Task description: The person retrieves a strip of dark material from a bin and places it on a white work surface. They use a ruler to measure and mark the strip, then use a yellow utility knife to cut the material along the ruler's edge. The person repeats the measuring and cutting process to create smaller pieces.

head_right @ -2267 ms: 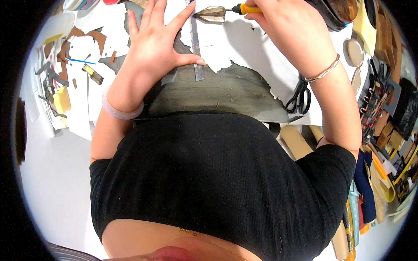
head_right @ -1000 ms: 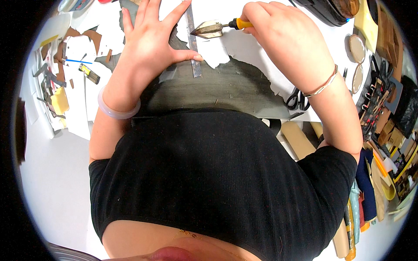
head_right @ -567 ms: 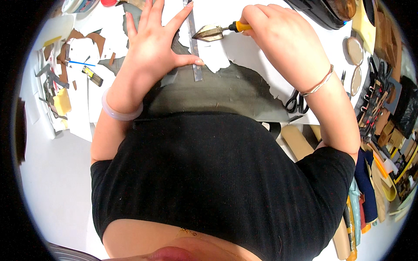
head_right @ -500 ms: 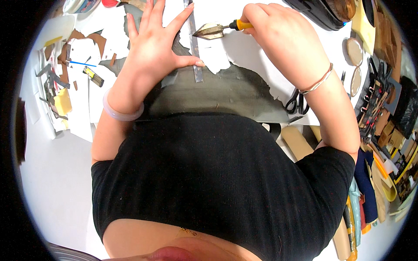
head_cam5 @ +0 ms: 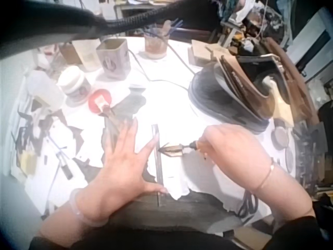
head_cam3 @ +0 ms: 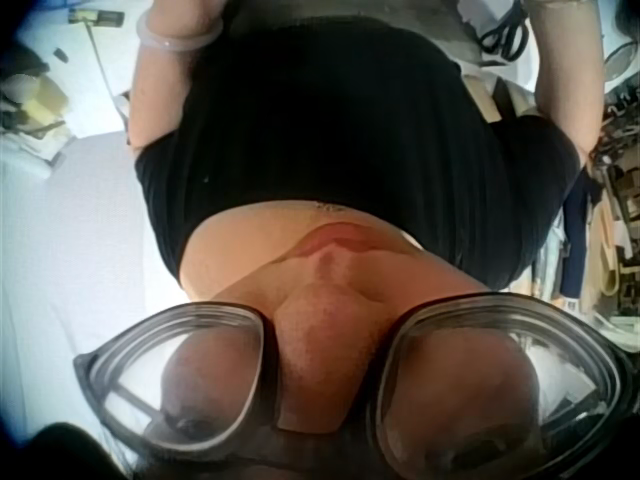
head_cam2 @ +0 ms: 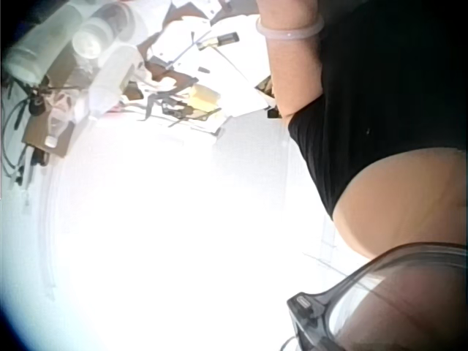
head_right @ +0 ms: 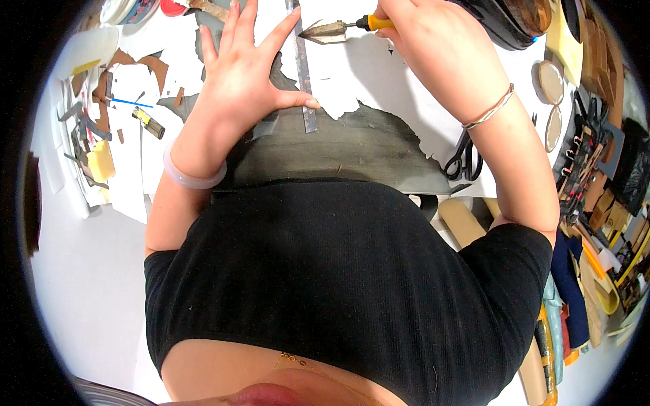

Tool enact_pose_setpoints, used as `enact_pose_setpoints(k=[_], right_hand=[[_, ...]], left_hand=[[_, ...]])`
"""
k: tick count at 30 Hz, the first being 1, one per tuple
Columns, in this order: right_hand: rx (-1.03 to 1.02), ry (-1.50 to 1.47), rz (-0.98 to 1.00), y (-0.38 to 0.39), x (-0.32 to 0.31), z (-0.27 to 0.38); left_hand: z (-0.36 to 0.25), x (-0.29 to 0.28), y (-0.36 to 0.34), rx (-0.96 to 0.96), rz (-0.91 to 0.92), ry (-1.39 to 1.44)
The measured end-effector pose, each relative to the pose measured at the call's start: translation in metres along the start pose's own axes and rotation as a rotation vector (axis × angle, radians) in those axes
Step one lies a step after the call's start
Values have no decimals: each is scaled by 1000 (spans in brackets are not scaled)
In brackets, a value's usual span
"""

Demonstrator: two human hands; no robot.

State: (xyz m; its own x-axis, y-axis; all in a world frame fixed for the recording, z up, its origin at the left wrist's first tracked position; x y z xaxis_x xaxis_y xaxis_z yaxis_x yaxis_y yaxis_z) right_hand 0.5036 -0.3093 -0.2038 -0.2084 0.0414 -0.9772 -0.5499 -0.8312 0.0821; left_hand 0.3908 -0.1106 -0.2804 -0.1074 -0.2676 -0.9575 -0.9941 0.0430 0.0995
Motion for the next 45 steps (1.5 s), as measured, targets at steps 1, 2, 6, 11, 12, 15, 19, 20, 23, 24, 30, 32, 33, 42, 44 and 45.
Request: enact_pose_setpoints(k=[1, 2, 6, 11, 12, 15, 19, 20, 23, 24, 30, 32, 33, 42, 44, 45], right_hand=[[2, 2, -8, 0, 0, 1], [3, 4, -16, 0, 0, 1], [-2, -98, 33, 7, -6, -3], [94, -57, 104, 15, -3, -10], [70, -38, 115, 14, -6, -8], [45, 0, 138, 12, -14, -4], [46, -26, 85, 17, -16, -3], [30, -35, 55, 19, -17, -3], [-154, -15, -49, 38, -1, -22], [-149, -32, -25, 40, 0, -23], [-132, -103, 48, 44, 3, -22], [-125, -106, 69, 44, 5, -22], [-136, -91, 59, 44, 5, -22], [-166, -45, 55, 50, 7, -16], [-156, -49, 65, 51, 6, -14], [-166, -45, 57, 52, 6, -13]], left_hand=[[0, 0, 0, 2, -3, -1], [0, 1, 0, 4, -7, -2], [-1, -1, 1, 17, -23, -4], [0, 5, 2, 13, -44, -19], [1, 7, 2, 18, -57, -34], [0, 5, 1, 22, -75, -10], [-1, 3, 3, 46, -85, -46], [-2, 0, 2, 45, -76, -48], [-2, -1, 2, 70, -84, -46], [-2, -1, 3, 79, -91, -47], [-5, -4, 3, 53, -31, -76], [-5, -4, 2, 59, -31, -78], [-5, -4, 2, 62, -31, -79], [-5, -5, 2, 84, -21, -101], [-4, -3, 3, 94, -29, -106], [-3, -2, 3, 100, -34, -108]])
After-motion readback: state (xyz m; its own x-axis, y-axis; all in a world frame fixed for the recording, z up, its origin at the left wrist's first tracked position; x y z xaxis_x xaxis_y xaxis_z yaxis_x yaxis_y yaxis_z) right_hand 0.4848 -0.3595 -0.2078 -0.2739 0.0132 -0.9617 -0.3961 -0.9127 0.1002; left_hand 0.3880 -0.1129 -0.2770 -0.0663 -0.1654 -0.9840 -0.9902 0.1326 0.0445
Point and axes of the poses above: each hand's wrist, its own y-axis away from the middle knuckle, its own x-axis out of the palm, z = x × y, the point moved 2 cm from there along -y, towards the middle knuckle, and after that the axes turned 2 degrees about -x, right-handed, at the moved point
